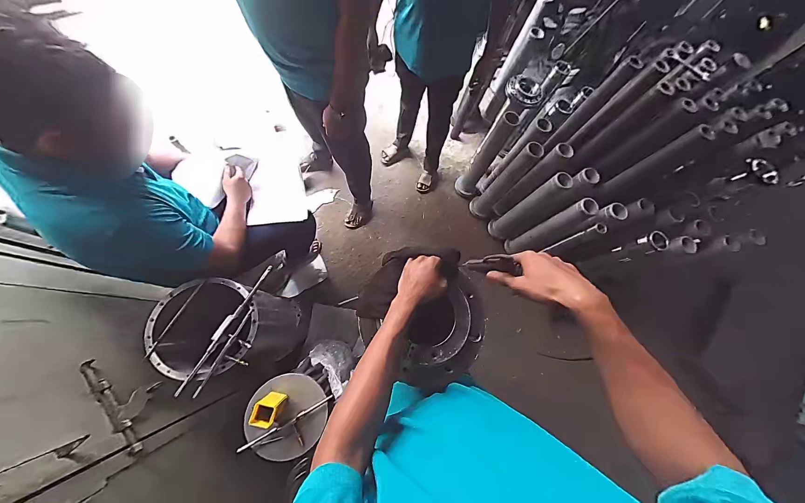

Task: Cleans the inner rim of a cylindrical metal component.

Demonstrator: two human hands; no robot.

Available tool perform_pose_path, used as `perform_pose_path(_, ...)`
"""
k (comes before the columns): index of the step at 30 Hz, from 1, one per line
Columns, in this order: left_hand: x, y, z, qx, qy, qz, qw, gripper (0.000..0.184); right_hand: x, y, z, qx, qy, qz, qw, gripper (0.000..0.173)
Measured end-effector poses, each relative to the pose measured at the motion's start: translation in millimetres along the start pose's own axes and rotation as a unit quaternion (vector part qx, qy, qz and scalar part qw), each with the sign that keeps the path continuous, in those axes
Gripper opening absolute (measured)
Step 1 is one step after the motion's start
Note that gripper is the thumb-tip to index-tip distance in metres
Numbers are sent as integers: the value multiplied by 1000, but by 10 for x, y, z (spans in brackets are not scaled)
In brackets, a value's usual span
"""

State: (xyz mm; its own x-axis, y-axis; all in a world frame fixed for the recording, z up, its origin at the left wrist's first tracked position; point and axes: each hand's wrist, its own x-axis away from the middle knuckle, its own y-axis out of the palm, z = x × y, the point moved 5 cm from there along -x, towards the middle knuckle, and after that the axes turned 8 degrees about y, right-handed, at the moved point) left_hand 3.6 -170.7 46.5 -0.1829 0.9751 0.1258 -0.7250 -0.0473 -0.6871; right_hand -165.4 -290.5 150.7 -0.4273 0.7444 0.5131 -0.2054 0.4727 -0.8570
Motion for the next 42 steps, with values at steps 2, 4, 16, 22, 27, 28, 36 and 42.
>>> perform_pose_path(2,159,-187,-75,167,-16,108,980,21,91,-43,183,-51,-1,11,999,47)
perform_pose_path(4,209,-273,-293,318,12,201,927,24,199,-41,252,-64,-3,13,998,45)
perform_pose_path(16,172,125,-203,-49,76,-68,994,29,250,-15,-291,59,-21,-25,998,53)
perform_pose_path(22,450,-119,-369,189,92,129,969,15,178,-105,-424,89,-16,-49,995,54)
perform_pose_path(27,309,-21,-280,71,123,56,988,23,185,-126,-486,115,-29,-46,992,53)
perform_pose_path(28,261,28,-250,27,121,22,992,24,191,-129,-498,124,-32,-45,991,54)
perform_pose_path(36,95,265,-167,-131,104,-56,984,21,226,-99,-518,143,-70,-23,987,52)
perform_pose_path(42,80,236,-142,-112,104,-69,986,29,213,-63,-582,175,-64,-28,982,51)
